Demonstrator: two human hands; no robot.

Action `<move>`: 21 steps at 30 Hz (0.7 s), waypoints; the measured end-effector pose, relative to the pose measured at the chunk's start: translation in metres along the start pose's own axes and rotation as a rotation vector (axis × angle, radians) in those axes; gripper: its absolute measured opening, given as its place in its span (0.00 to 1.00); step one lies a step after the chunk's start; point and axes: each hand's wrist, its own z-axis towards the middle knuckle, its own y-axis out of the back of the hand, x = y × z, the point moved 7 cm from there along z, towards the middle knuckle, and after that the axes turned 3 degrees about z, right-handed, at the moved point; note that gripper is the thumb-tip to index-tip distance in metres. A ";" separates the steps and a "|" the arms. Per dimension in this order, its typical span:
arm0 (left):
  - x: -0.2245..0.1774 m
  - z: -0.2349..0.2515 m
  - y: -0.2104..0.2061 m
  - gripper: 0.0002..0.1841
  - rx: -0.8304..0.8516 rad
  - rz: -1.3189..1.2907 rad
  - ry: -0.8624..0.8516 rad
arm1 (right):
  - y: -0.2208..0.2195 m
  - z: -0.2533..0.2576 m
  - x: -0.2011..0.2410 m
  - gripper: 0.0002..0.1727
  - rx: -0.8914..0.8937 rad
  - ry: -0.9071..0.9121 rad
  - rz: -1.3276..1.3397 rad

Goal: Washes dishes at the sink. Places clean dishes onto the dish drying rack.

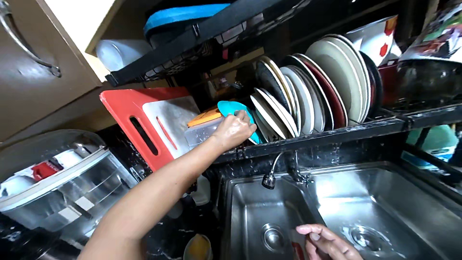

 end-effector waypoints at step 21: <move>0.039 0.045 -0.016 0.13 0.451 -0.441 0.565 | 0.034 0.010 0.026 0.22 -0.152 0.122 -0.075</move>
